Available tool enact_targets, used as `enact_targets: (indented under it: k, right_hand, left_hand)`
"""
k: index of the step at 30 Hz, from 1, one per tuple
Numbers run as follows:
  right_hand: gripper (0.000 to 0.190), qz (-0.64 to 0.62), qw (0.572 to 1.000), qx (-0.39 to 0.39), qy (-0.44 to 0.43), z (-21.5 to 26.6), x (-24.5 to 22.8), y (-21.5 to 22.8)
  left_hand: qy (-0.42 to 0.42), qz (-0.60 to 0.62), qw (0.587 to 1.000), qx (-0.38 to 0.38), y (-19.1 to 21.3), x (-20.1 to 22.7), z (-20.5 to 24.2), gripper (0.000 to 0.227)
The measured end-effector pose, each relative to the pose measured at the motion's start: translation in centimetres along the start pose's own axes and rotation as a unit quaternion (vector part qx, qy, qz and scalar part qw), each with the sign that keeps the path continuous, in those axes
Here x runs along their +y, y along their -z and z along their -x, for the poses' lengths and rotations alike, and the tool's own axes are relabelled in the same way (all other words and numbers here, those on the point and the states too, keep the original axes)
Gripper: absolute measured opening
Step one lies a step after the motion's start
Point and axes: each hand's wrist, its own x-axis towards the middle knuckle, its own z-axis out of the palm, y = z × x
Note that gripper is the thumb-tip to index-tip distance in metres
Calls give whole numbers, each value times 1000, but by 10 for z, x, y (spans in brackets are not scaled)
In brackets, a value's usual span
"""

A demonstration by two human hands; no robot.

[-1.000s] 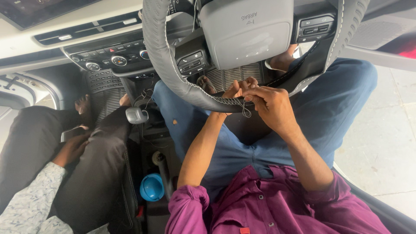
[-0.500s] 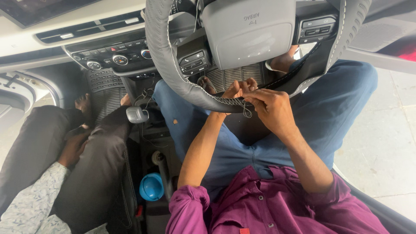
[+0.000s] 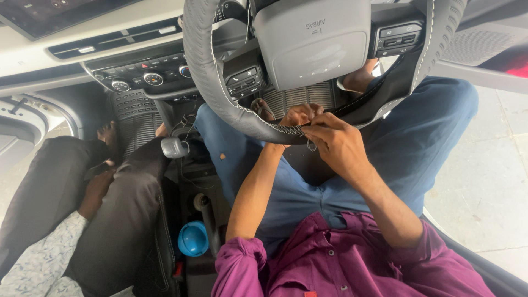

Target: The person sews a leather cover onto a steering wheel by hand using a needle and thread, pulling the stitches tight as they progress along the rim.

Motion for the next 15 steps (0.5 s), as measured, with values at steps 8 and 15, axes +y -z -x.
enact_targets:
  k: [8, 15]
  right_hand:
    - [24, 22, 993, 88, 69, 29, 12, -23]
    - [22, -97, 990, 25, 103, 59, 74, -71]
  left_hand:
    - [18, -56, 996, 71, 0, 10, 0, 37]
    - [-89, 124, 974, 169, 16, 23, 1, 24]
